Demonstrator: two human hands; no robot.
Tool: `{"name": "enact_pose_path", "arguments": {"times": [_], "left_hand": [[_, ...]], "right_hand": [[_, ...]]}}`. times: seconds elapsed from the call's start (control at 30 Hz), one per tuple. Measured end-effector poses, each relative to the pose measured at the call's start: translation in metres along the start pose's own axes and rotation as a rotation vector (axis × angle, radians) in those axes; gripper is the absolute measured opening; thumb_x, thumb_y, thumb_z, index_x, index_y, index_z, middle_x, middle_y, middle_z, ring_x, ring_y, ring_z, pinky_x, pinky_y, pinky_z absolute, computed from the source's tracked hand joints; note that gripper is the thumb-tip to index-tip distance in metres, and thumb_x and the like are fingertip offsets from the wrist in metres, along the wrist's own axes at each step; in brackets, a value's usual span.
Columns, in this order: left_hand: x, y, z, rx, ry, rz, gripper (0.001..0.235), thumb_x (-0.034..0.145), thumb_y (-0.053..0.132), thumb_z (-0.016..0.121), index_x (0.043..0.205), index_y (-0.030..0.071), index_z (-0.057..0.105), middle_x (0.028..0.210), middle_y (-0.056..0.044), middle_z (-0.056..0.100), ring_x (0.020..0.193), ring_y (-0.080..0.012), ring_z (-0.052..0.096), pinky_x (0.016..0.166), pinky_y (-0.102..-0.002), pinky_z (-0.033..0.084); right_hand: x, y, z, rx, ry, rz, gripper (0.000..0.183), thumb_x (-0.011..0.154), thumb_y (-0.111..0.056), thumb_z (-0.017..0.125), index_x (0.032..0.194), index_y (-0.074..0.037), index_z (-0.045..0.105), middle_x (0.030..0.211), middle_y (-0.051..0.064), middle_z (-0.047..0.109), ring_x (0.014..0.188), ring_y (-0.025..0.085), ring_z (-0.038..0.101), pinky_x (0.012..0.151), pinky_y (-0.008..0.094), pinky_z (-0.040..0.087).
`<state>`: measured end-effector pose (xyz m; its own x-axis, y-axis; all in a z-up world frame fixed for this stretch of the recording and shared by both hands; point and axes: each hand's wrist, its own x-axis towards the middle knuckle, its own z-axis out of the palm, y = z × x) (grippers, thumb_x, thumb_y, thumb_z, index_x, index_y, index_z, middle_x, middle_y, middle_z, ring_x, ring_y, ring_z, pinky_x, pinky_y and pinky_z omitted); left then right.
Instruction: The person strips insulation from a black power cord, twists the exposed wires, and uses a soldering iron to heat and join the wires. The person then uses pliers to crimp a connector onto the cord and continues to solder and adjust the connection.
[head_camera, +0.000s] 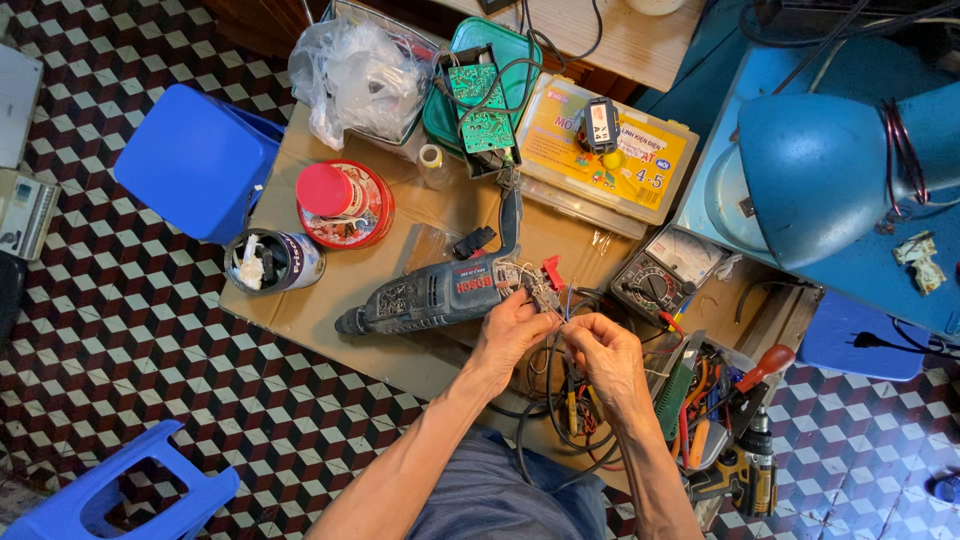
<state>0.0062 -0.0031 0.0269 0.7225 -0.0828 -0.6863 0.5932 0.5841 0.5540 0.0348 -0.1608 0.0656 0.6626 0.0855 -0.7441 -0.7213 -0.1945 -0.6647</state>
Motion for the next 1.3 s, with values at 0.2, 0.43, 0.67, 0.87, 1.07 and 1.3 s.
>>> {"name": "enact_pose_path", "arguments": {"times": [0.2,0.43,0.67,0.87,1.07,1.3], "left_hand": [[0.001,0.0,0.0,-0.011,-0.003,0.008,0.05,0.091,0.005,0.065,0.139,0.0,0.05,0.122,-0.011,0.071,0.109,-0.0149,0.068,0.099,-0.029,0.055],[-0.001,-0.001,0.0,0.004,-0.004,0.027,0.053,0.09,0.006,0.066,0.14,-0.001,0.049,0.121,-0.01,0.071,0.109,-0.0151,0.067,0.096,-0.03,0.055],[0.002,-0.005,-0.001,-0.013,-0.008,0.039,0.057,0.09,0.007,0.067,0.142,-0.002,0.047,0.122,-0.012,0.07,0.108,-0.015,0.066,0.094,-0.029,0.055],[0.003,-0.012,0.001,0.055,0.046,0.106,0.057,0.089,0.003,0.065,0.142,-0.002,0.047,0.126,-0.013,0.071,0.111,-0.0153,0.067,0.096,-0.027,0.053],[0.004,-0.018,0.003,0.101,0.09,0.13,0.056,0.088,0.003,0.065,0.142,-0.002,0.049,0.122,-0.014,0.072,0.11,-0.0167,0.068,0.095,-0.028,0.053],[0.008,-0.026,0.001,0.124,0.116,0.131,0.059,0.088,0.005,0.065,0.143,0.001,0.045,0.121,-0.01,0.071,0.11,-0.0156,0.067,0.093,-0.027,0.053]], "right_hand": [[0.001,0.0,0.0,-0.014,-0.008,-0.002,0.013,0.09,-0.014,0.068,0.089,-0.002,0.072,0.065,0.001,0.06,0.052,0.005,0.044,0.048,0.021,0.032],[0.011,0.005,-0.001,-0.082,-0.002,0.01,0.014,0.089,-0.014,0.066,0.088,-0.002,0.072,0.065,0.001,0.061,0.052,0.005,0.046,0.049,0.021,0.035],[0.013,0.005,-0.001,-0.095,0.012,0.009,0.014,0.09,-0.016,0.067,0.088,-0.002,0.071,0.067,0.001,0.062,0.055,0.006,0.046,0.05,0.023,0.034],[0.002,-0.007,0.007,-0.462,0.068,-0.121,0.023,0.091,-0.023,0.065,0.092,-0.001,0.071,0.068,0.006,0.066,0.062,0.011,0.058,0.057,0.029,0.048],[-0.004,-0.018,0.014,-0.624,0.116,-0.077,0.029,0.09,-0.027,0.061,0.095,-0.001,0.071,0.07,0.009,0.069,0.065,0.016,0.064,0.063,0.035,0.053],[0.0,-0.014,0.014,-0.638,0.122,-0.087,0.029,0.09,-0.029,0.062,0.097,-0.002,0.072,0.072,0.01,0.072,0.067,0.017,0.066,0.065,0.035,0.053]]}}
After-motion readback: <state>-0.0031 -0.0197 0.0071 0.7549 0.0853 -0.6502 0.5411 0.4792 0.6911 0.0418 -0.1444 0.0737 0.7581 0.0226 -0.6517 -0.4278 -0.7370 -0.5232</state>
